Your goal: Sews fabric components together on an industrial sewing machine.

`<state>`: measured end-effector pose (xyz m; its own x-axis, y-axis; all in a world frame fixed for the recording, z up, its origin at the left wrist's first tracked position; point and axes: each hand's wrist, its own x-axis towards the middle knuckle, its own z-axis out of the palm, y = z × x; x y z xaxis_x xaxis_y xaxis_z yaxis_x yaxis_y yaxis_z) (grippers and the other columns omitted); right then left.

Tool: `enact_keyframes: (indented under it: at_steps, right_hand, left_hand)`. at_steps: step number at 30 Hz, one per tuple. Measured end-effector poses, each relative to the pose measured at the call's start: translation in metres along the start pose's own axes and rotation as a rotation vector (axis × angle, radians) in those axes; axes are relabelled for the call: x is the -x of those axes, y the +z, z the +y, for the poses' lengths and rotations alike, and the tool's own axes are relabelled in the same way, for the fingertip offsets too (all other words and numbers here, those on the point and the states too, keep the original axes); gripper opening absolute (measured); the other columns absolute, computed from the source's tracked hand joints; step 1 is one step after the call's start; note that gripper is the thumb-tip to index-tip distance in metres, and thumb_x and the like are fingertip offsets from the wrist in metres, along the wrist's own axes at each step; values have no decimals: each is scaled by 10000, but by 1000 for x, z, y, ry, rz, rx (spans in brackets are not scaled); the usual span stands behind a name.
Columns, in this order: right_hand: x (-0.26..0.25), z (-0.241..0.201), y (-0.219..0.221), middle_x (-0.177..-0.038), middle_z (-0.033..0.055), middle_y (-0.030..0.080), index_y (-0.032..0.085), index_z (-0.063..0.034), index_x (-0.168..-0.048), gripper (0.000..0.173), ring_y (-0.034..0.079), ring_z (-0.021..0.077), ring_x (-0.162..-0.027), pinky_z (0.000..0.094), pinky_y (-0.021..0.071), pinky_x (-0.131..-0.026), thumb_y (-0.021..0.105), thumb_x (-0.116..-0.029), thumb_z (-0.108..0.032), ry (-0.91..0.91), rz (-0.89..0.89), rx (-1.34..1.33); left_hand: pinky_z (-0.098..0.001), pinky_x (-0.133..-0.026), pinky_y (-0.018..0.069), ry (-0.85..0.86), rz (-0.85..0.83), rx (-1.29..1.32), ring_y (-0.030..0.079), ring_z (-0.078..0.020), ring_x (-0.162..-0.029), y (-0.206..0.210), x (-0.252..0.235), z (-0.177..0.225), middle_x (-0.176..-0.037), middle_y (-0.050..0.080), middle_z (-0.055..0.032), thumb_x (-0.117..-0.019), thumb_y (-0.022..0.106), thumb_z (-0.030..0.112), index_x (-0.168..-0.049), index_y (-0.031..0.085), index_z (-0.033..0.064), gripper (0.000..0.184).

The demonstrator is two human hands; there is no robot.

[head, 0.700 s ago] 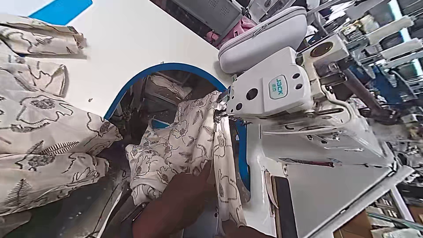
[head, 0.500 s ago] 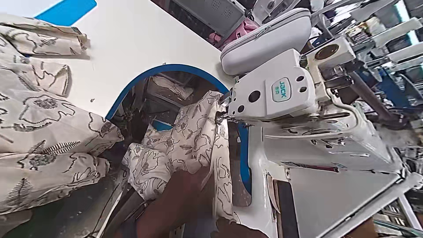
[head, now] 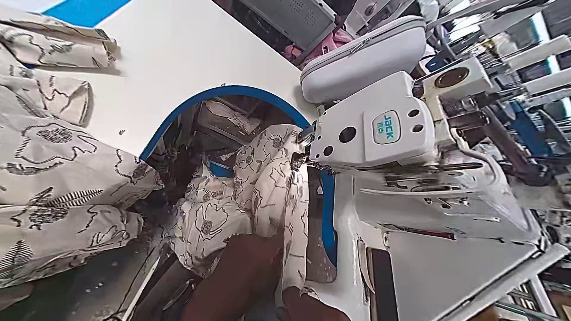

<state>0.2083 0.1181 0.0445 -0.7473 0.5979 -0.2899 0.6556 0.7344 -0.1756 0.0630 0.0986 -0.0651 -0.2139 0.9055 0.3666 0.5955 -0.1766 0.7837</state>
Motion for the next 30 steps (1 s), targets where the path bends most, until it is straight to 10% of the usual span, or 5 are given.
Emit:
enact_keyframes:
  at_steps: [3, 8, 15, 24, 30]
  right_hand:
    - [-5, -6, -6, -639, 146, 642, 688, 16, -899, 149, 667, 303, -537, 408, 503, -450, 587, -952, -80, 52, 54, 55]
    - [-13, -11, -2, -726, 161, 675, 711, 10, -901, 105, 682, 272, -575, 363, 520, -464, 613, -915, -22, 76, 180, 111]
    - [-36, -7, 11, -693, 137, 670, 779, 21, -929, 177, 625, 202, -504, 284, 482, -444, 618, -862, -9, 107, 459, 227]
    - [-66, 30, 53, -691, 107, 680, 775, 14, -912, 259, 633, 163, -550, 259, 475, -474, 556, -926, -124, 119, 841, 106]
    - [-28, 50, 79, -642, 21, 624, 717, 16, -813, 215, 534, -75, -577, 55, 430, -579, 676, -901, -176, 156, 954, -338]
  left_hand:
    - [-335, -504, 494, 86, 161, -95, 636, -220, -620, 14, -1, -1, -692, 623, -57, -864, 589, 80, -788, 662, 84, 106]
    - [-358, -356, 426, -74, 101, -84, 578, -209, -409, 11, -13, 2, -503, 536, -48, -892, 554, 138, -797, 658, 57, 162]
    - [-354, -598, 483, -9, 203, -130, 616, -260, -748, 18, -24, -4, -802, 631, -71, -803, 614, 80, -790, 707, 82, 94]
    - [-388, -553, 568, -141, 285, -150, 705, -280, -651, 34, -48, -14, -744, 677, -146, -909, 553, 65, -868, 701, -23, 177]
    - [-445, -639, 532, -305, 47, 125, 672, -264, -720, 17, -42, -34, -833, 686, -135, -961, 522, 168, -1006, 707, -3, 255]
